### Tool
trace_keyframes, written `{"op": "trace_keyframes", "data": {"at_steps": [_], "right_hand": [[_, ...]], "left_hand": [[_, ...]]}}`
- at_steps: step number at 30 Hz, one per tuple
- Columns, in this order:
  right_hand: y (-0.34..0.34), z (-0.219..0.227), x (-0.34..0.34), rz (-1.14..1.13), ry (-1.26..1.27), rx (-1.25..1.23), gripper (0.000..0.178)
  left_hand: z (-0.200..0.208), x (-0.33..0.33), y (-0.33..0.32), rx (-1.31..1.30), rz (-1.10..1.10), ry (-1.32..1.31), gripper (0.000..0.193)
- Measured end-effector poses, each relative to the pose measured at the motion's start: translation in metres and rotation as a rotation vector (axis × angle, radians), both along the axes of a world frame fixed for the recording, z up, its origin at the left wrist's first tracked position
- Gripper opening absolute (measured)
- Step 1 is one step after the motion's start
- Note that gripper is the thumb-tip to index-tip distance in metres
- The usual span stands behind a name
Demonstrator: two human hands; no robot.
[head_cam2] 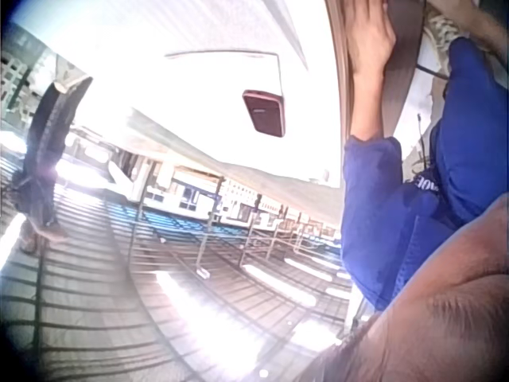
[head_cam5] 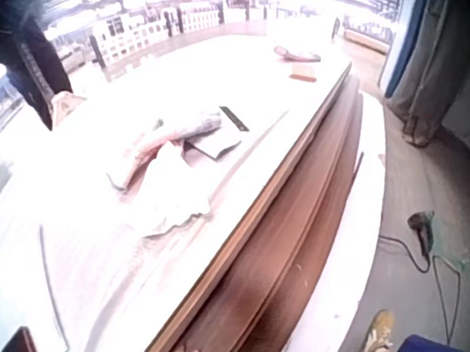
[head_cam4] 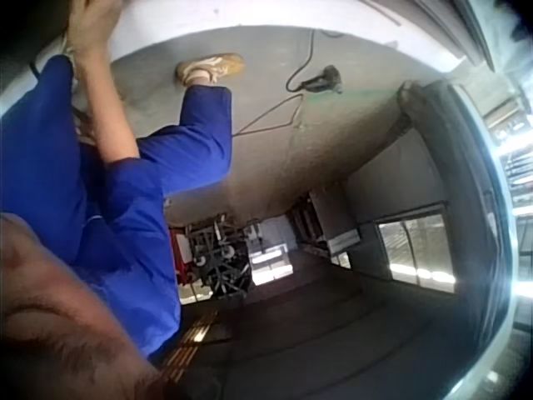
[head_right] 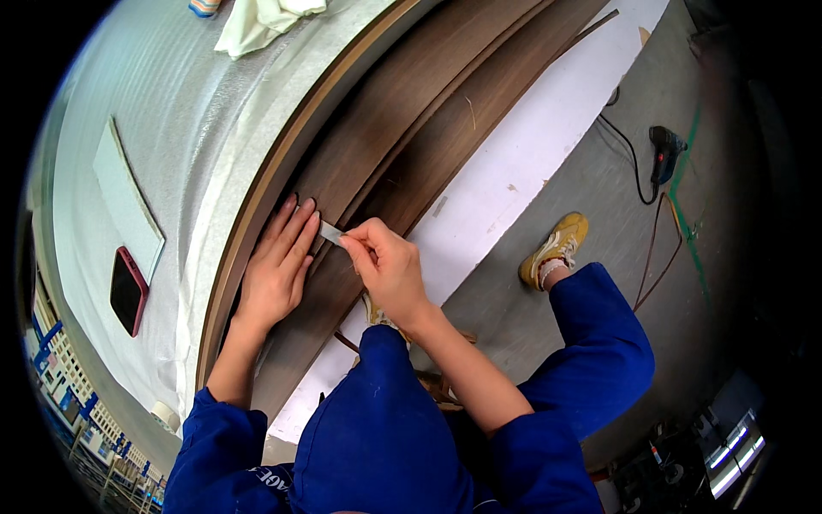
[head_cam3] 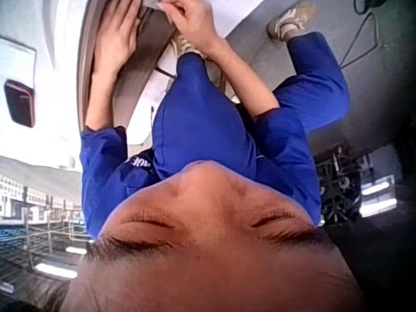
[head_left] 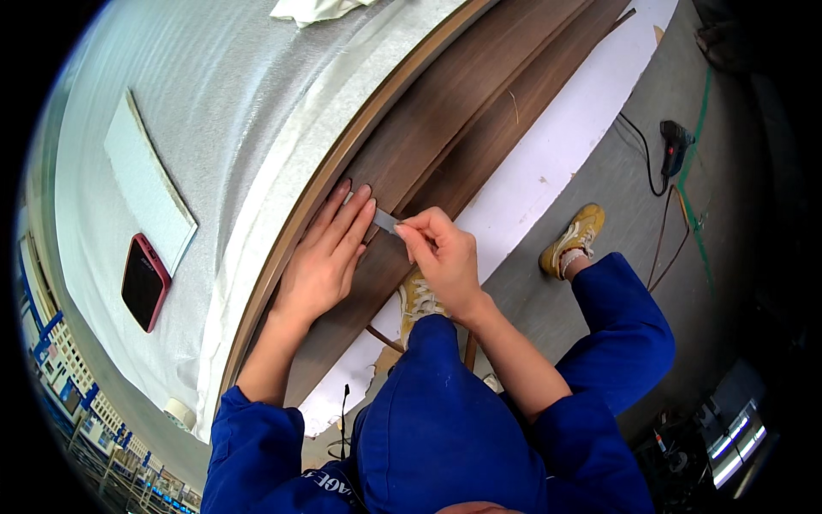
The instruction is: The person trims the edges of a curved wooden panel using a small metal blade, then wipes the surface with a white cloth. The person repeats this process on multiple stacked panels, scraping and cleaning each edge.
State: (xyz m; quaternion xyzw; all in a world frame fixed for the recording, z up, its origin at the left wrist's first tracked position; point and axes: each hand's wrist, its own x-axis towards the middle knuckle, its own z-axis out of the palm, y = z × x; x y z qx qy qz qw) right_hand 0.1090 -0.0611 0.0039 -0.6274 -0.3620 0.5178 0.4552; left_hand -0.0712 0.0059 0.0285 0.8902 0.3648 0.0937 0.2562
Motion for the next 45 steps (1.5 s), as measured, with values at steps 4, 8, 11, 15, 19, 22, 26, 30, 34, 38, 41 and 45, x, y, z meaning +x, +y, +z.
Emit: {"op": "trace_keyframes", "data": {"at_steps": [4,8,11,15,19,22,26,30,34,38,41,45], "right_hand": [[-0.006,-0.005,-0.008,0.012,-0.036,0.020,0.009],[-0.011,-0.010,-0.013,0.014,-0.027,0.040,0.009],[-0.015,-0.011,-0.017,0.015,-0.018,0.029,0.010],[-0.021,-0.016,-0.024,0.052,-0.051,0.045,0.007],[-0.019,-0.010,-0.023,0.024,0.014,0.006,0.008],[-0.009,-0.009,-0.011,-0.002,0.022,0.004,0.010],[0.009,-0.004,0.005,0.004,-0.044,0.038,0.012],[0.014,-0.005,0.010,-0.013,-0.071,0.068,0.011],[0.011,-0.005,0.006,-0.014,-0.064,0.054,0.010],[0.008,-0.004,0.002,-0.009,-0.036,0.041,0.010],[0.006,-0.006,0.001,-0.011,-0.039,0.057,0.010],[0.009,-0.002,0.001,-0.013,-0.069,0.056,0.010]], "left_hand": [[0.000,-0.008,-0.005,-0.011,-0.005,0.009,0.057],[0.000,-0.013,-0.009,-0.024,-0.003,0.017,0.057],[0.000,-0.019,-0.014,-0.038,0.006,0.017,0.057],[0.000,-0.026,-0.019,0.011,0.005,0.037,0.057],[-0.001,-0.028,-0.019,-0.031,0.000,0.013,0.058],[0.001,-0.015,-0.009,-0.047,0.003,-0.008,0.059],[0.000,0.005,0.006,-0.063,0.023,-0.040,0.060],[-0.002,0.009,0.010,-0.052,0.019,-0.068,0.059],[-0.005,0.006,0.009,-0.033,0.006,-0.041,0.060],[-0.002,0.003,0.006,-0.027,0.013,-0.034,0.059],[-0.002,0.002,0.005,-0.034,0.016,-0.053,0.059],[-0.002,0.000,0.004,-0.034,0.018,-0.051,0.058]]}}
